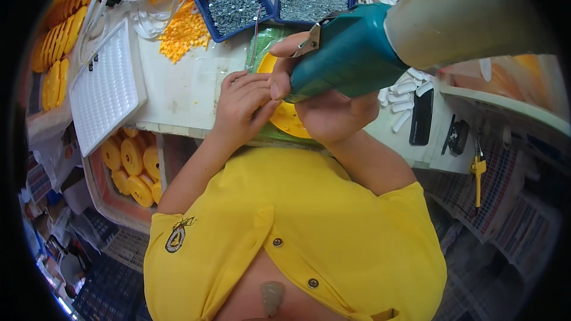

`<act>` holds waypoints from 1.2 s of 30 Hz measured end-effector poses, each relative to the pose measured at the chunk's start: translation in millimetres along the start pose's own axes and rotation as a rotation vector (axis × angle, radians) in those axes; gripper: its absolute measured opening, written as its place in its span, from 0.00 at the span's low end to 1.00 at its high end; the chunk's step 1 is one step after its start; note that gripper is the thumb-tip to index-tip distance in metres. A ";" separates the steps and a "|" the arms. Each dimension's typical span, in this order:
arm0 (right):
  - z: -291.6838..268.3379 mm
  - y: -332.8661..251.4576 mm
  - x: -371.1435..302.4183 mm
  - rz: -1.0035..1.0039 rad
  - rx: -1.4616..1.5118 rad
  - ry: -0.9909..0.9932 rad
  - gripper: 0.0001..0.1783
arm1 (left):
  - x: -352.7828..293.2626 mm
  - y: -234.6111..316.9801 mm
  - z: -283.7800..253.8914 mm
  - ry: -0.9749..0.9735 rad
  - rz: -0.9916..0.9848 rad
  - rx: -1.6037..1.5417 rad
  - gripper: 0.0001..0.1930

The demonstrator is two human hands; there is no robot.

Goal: The person assembles a plastic device by securing internal components with an electric screwdriver, soldering wires using a soldering iron, and fitting and fastening the plastic outer casing together with the electric screwdriver.

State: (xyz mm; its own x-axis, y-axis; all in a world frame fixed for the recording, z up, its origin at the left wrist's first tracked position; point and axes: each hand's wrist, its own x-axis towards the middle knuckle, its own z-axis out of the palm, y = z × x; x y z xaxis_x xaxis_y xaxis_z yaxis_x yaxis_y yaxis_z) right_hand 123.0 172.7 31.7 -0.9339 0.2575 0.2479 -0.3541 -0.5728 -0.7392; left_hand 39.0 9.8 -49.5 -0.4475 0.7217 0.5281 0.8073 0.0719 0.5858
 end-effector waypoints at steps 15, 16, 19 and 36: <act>9.2 11.1 9.1 -0.044 0.175 0.024 0.44 | 4.7 -12.2 7.2 0.184 0.088 -0.068 0.06; 0.9 6.0 5.2 0.030 0.174 0.085 0.43 | 3.5 -9.2 -2.6 0.016 0.042 -0.084 0.06; -4.0 5.9 18.5 -0.021 -0.062 -0.019 0.44 | -4.3 -6.6 1.6 0.065 -0.027 -0.225 0.06; 15.3 15.4 22.9 -0.014 -0.062 -0.057 0.43 | -16.8 -13.5 10.1 0.098 -0.006 -0.222 0.09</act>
State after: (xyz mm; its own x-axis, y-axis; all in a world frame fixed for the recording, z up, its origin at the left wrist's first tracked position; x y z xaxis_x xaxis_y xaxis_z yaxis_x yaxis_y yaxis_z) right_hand 95.4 157.9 35.6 -0.9306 0.2200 0.2925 -0.3656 -0.5199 -0.7721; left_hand 39.6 3.7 -72.5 -0.4957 0.6508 0.5750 0.7053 -0.0847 0.7039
